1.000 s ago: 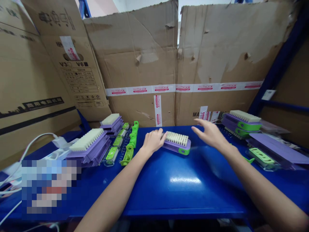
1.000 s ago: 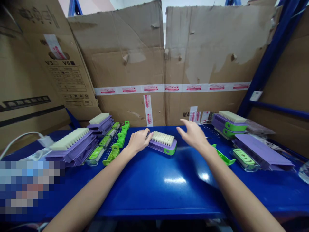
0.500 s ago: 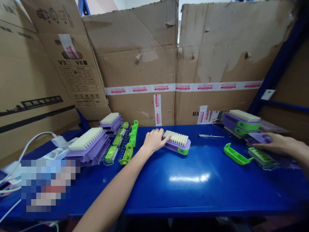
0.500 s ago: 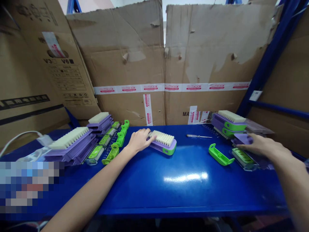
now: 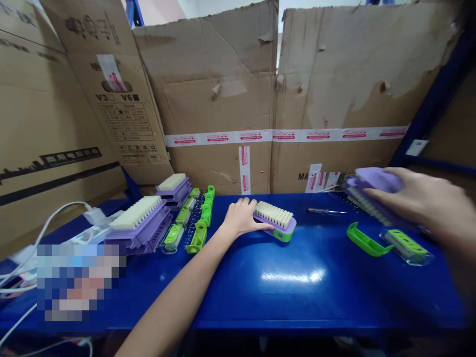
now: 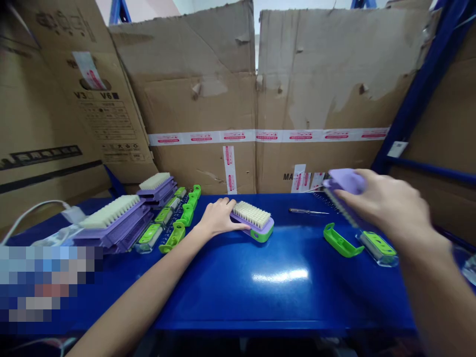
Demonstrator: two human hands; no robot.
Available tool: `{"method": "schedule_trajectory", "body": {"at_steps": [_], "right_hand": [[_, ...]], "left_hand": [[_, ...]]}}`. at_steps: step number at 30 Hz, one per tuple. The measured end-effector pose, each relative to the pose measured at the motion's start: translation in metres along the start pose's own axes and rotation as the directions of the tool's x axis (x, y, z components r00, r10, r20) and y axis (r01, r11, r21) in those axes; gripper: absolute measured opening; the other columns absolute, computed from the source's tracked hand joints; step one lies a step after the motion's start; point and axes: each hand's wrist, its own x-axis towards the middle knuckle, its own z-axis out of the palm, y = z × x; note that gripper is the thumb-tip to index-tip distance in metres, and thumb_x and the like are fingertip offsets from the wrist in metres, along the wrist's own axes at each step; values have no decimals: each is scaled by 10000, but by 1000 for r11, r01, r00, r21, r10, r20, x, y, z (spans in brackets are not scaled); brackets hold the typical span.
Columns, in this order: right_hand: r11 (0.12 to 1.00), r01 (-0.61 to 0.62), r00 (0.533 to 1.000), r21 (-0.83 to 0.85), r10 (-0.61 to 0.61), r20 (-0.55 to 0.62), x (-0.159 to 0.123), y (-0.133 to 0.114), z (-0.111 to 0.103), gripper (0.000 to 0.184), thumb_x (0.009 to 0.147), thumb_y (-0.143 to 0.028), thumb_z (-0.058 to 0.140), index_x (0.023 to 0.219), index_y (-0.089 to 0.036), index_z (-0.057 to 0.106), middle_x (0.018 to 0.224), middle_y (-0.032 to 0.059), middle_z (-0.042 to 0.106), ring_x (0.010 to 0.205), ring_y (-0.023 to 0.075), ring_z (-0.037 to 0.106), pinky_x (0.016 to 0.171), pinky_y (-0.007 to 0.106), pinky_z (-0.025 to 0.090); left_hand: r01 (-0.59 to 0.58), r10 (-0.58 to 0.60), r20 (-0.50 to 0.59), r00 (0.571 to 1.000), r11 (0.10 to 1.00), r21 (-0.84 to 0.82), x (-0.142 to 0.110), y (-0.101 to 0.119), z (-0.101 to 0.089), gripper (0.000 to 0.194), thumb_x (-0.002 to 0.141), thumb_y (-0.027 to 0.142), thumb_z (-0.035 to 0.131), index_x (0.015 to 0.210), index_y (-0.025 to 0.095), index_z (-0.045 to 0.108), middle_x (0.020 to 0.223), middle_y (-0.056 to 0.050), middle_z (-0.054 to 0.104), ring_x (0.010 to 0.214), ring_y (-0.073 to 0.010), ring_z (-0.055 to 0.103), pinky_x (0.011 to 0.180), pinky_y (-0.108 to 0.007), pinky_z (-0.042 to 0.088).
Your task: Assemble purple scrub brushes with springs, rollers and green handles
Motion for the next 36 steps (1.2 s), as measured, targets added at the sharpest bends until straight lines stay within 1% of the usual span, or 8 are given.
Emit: {"method": "schedule_trajectory", "body": {"at_steps": [3, 6, 10, 13, 17, 27, 33, 36], "right_hand": [[988, 123, 979, 95, -137, 148, 0, -77, 2, 589, 787, -592, 480, 1246, -226, 537, 1051, 144, 670, 909, 303, 627, 618, 332, 416], [964, 181, 940, 196, -228, 253, 13, -130, 38, 574, 760, -535, 550, 1229, -203, 547, 1103, 140, 652, 987, 298, 613, 688, 327, 445], [925, 225, 882, 305, -327, 340, 26, -168, 82, 572, 745, -483, 604, 1220, -168, 550, 1130, 151, 639, 1045, 289, 593, 771, 327, 456], [867, 297, 874, 399, -415, 252, 16, -180, 85, 513, 821, -474, 523, 1215, -146, 550, 1127, 153, 635, 1053, 264, 583, 822, 323, 446], [778, 469, 847, 418, -531, 38, -21, -180, 69, 453, 879, -447, 455, 1229, -172, 542, 1109, 130, 625, 1056, 243, 552, 874, 328, 425], [758, 557, 785, 339, -614, 84, -88, -157, 67, 457, 845, -302, 515, 1300, -250, 514, 1244, 157, 485, 1049, 295, 499, 820, 415, 452], [675, 575, 712, 462, -691, 124, -114, -116, 48, 495, 844, -325, 525, 1335, -305, 466, 1265, 115, 485, 1062, 277, 530, 883, 445, 466], [665, 524, 740, 533, -665, 103, -125, -93, 48, 566, 844, -396, 529, 1385, -305, 388, 1363, 95, 423, 1195, 277, 472, 981, 446, 429]], "left_hand": [[-9, 9, 11, 1000, 1000, 5, 0, -1, 0, 864, 567, 890, 434, 1028, 172, 566, 970, -108, 603, 953, -301, 576, 718, -354, 449], [-31, 31, 8, 999, 999, 23, -1, -4, 2, 842, 587, 874, 441, 1038, 174, 566, 985, -108, 603, 956, -295, 575, 714, -347, 450], [-77, 77, -2, 997, 996, 46, -1, -4, 5, 779, 638, 826, 474, 1055, 173, 559, 1002, -105, 605, 941, -280, 583, 709, -333, 452], [-94, 94, 6, 996, 994, 47, 0, -3, 7, 737, 658, 792, 506, 1043, 166, 559, 1001, -115, 612, 945, -280, 587, 716, -322, 449], [-106, 106, 1, 994, 994, 22, 1, -4, 2, 667, 723, 748, 481, 1042, 167, 557, 993, -118, 631, 926, -277, 603, 704, -315, 443], [7, -6, -124, 992, 1000, 6, 0, -14, -2, 398, 919, 473, 315, 977, 178, 575, 904, -85, 666, 871, -242, 630, 664, -308, 425], [14, -12, -101, 995, 1000, 17, 1, -7, -1, 368, 934, 420, 301, 936, 179, 579, 871, -89, 672, 838, -241, 638, 636, -297, 415], [8, -7, -106, 994, 1000, 14, 1, -5, -1, 375, 934, 427, 301, 953, 178, 582, 866, -92, 672, 835, -245, 640, 639, -302, 420]]}}
